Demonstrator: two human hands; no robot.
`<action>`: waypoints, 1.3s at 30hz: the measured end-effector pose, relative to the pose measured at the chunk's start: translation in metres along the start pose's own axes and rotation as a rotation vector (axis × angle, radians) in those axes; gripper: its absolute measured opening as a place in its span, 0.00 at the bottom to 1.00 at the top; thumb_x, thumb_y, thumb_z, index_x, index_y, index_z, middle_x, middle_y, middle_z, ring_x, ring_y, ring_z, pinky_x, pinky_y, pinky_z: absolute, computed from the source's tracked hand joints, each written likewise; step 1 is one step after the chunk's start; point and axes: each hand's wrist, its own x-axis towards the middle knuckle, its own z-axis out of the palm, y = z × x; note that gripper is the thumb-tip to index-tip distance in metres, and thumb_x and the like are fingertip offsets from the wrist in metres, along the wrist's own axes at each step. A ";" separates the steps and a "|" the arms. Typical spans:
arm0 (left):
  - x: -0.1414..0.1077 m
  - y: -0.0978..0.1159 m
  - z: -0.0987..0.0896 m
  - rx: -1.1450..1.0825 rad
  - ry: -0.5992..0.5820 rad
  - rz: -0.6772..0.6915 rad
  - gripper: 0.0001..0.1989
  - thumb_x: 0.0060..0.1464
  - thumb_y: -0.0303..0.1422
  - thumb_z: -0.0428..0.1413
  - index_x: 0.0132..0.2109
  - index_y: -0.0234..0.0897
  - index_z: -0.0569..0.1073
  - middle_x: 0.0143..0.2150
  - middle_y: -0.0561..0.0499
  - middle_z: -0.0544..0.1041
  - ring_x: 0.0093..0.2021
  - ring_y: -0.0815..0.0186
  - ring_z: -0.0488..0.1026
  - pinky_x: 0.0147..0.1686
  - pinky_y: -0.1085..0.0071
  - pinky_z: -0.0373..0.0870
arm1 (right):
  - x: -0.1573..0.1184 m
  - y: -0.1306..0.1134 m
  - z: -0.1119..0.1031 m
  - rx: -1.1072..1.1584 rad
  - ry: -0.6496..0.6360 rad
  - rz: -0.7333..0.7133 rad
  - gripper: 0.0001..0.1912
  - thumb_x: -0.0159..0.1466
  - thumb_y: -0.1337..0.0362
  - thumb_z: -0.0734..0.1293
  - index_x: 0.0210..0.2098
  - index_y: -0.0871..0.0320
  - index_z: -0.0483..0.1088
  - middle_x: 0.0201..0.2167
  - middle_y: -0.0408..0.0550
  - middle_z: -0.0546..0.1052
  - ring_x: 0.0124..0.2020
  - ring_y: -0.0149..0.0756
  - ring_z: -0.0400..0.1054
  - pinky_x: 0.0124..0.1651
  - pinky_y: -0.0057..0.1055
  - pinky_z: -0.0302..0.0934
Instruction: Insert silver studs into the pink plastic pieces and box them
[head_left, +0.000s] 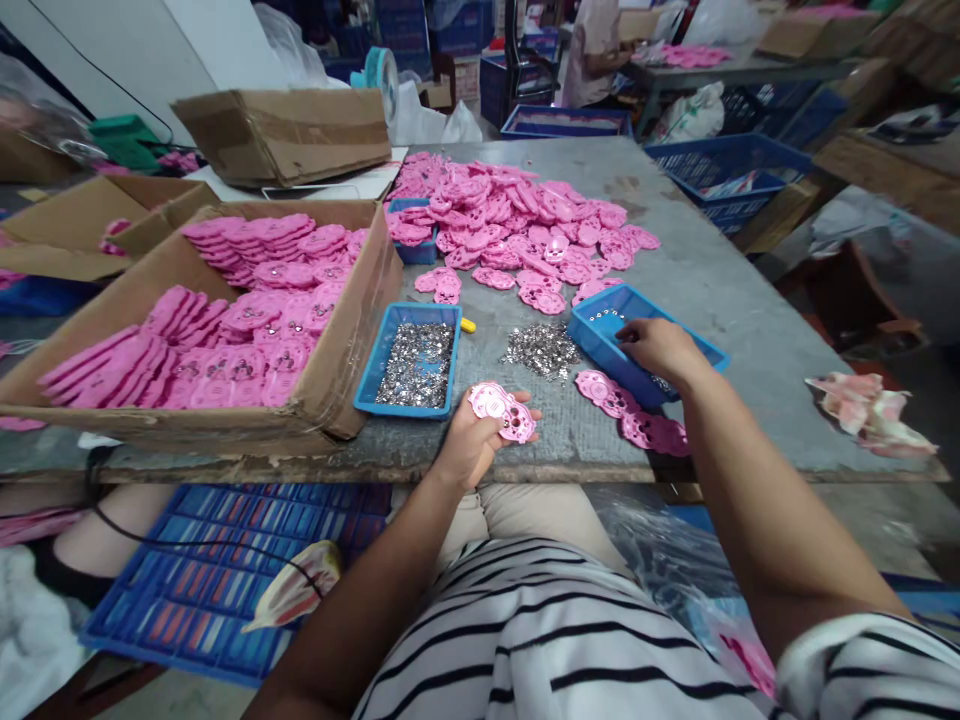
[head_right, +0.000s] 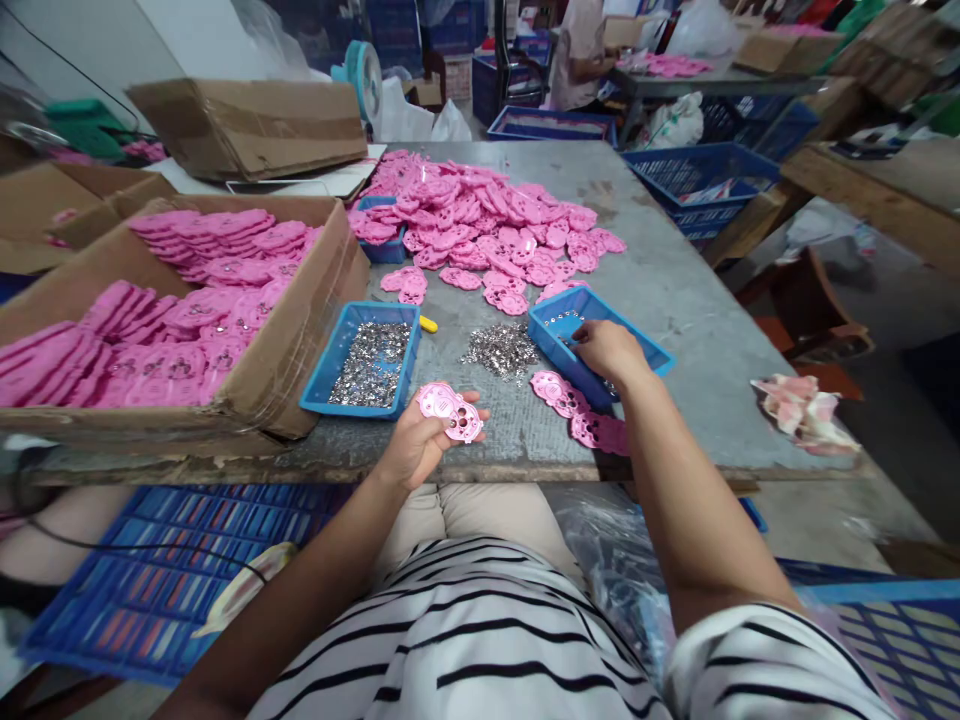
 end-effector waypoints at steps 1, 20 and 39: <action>0.000 0.000 0.000 0.000 -0.002 0.002 0.25 0.40 0.25 0.59 0.46 0.41 0.61 0.44 0.49 0.79 0.49 0.51 0.76 0.47 0.45 0.71 | 0.002 0.000 0.001 -0.014 -0.021 0.010 0.13 0.53 0.65 0.67 0.37 0.55 0.79 0.37 0.53 0.81 0.36 0.44 0.74 0.31 0.31 0.59; 0.000 0.003 0.002 -0.019 0.005 0.038 0.19 0.42 0.25 0.58 0.44 0.37 0.65 0.42 0.46 0.80 0.45 0.53 0.78 0.46 0.51 0.74 | -0.094 0.022 0.017 0.016 0.391 -0.361 0.17 0.61 0.64 0.61 0.47 0.59 0.74 0.45 0.61 0.76 0.44 0.52 0.67 0.47 0.48 0.60; 0.005 0.000 0.004 0.047 0.009 0.108 0.23 0.40 0.23 0.57 0.46 0.39 0.64 0.41 0.46 0.79 0.48 0.53 0.77 0.47 0.53 0.73 | -0.102 0.034 0.016 -0.055 0.466 -0.244 0.18 0.64 0.70 0.58 0.48 0.64 0.75 0.40 0.59 0.79 0.43 0.45 0.70 0.47 0.38 0.61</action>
